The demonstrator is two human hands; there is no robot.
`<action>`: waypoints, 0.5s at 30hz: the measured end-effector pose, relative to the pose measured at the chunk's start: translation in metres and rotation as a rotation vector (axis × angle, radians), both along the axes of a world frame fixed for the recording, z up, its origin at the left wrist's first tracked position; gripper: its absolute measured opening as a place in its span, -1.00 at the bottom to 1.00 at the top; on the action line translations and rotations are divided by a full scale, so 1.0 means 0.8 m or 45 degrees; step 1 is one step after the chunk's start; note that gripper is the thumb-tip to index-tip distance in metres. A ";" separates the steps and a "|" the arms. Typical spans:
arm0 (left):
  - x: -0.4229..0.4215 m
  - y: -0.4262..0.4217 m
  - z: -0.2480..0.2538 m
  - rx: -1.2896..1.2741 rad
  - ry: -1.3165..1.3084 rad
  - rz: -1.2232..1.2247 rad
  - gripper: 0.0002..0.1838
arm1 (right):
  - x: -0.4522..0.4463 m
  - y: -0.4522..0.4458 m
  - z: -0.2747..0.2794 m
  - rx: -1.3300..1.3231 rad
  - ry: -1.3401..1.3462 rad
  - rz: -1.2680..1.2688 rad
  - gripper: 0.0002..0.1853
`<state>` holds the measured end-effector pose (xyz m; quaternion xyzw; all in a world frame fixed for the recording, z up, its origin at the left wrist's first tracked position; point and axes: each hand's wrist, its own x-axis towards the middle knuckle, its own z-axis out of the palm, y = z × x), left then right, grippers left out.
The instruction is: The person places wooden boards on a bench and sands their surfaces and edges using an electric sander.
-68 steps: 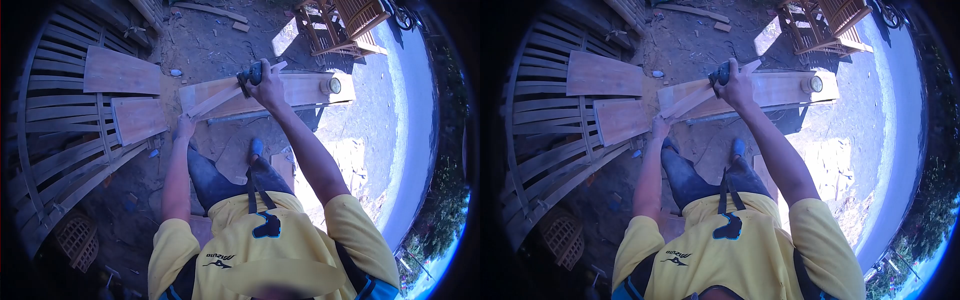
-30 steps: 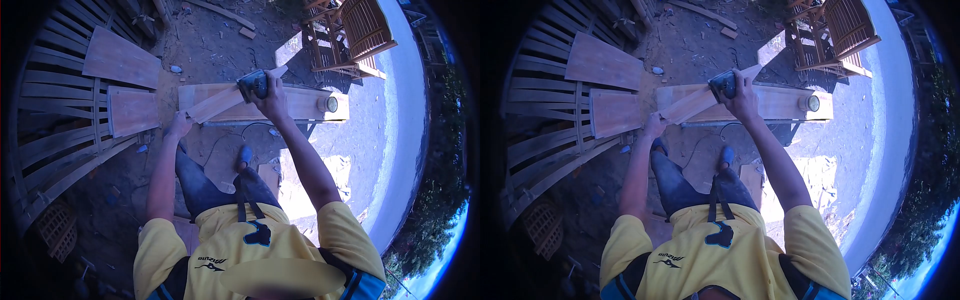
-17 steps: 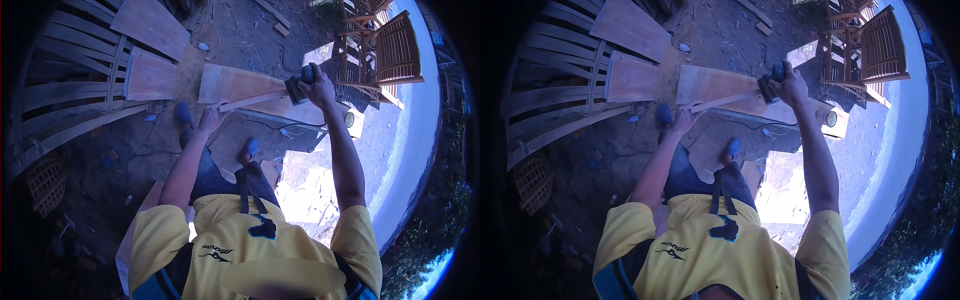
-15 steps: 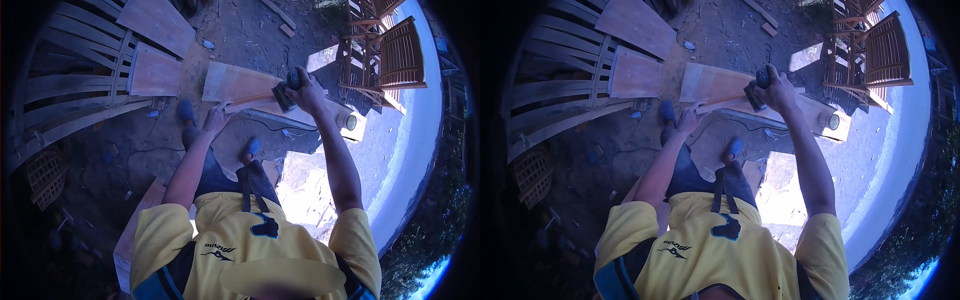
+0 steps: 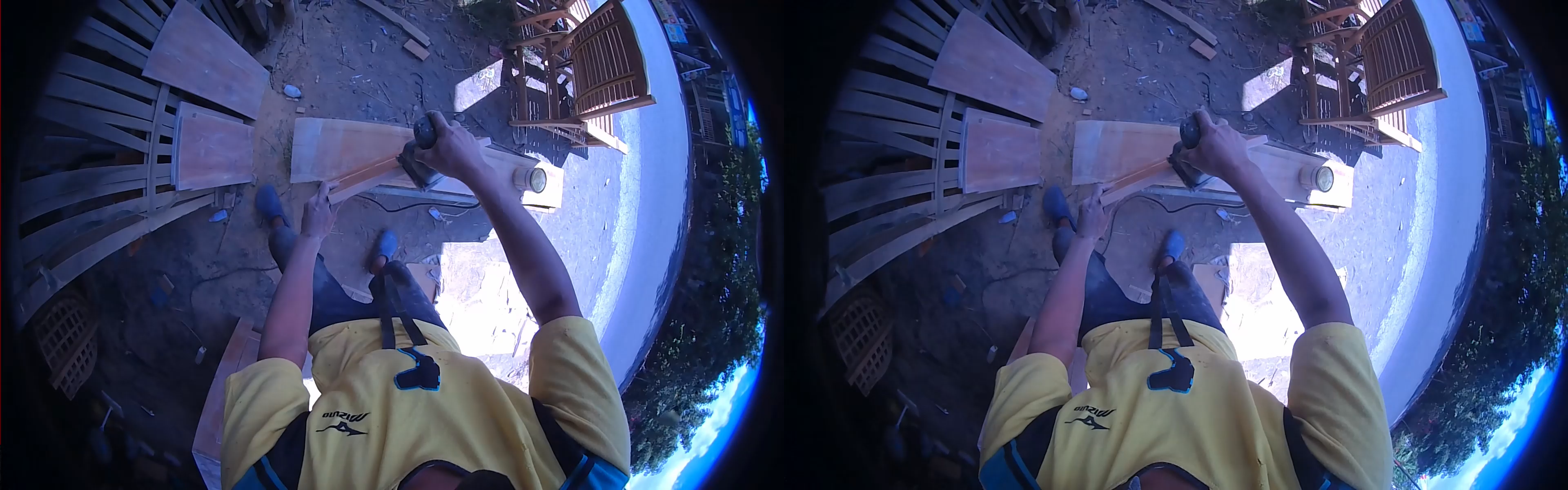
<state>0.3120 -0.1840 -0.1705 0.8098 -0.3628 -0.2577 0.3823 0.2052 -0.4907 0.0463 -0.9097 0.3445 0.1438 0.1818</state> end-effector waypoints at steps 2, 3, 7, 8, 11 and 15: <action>-0.002 0.001 0.003 0.020 0.014 0.023 -0.59 | -0.036 -0.078 -0.006 -0.121 0.063 -0.103 -0.11; -0.003 0.001 0.005 0.005 0.000 0.027 -0.60 | -0.056 -0.117 -0.019 -0.199 0.054 -0.156 -0.12; -0.003 -0.006 0.005 -0.030 -0.023 0.065 -0.62 | -0.087 -0.167 -0.017 -0.226 0.052 -0.335 -0.09; 0.000 -0.008 0.005 -0.014 -0.031 0.073 -0.62 | -0.086 -0.163 -0.020 -0.225 0.034 -0.369 -0.07; 0.010 -0.011 0.017 0.122 -0.014 0.047 -0.61 | -0.060 -0.067 -0.017 -0.204 -0.159 -0.320 -0.05; 0.021 -0.009 0.015 0.038 0.011 0.022 -0.60 | -0.009 0.086 -0.019 -0.006 -0.458 -0.179 -0.03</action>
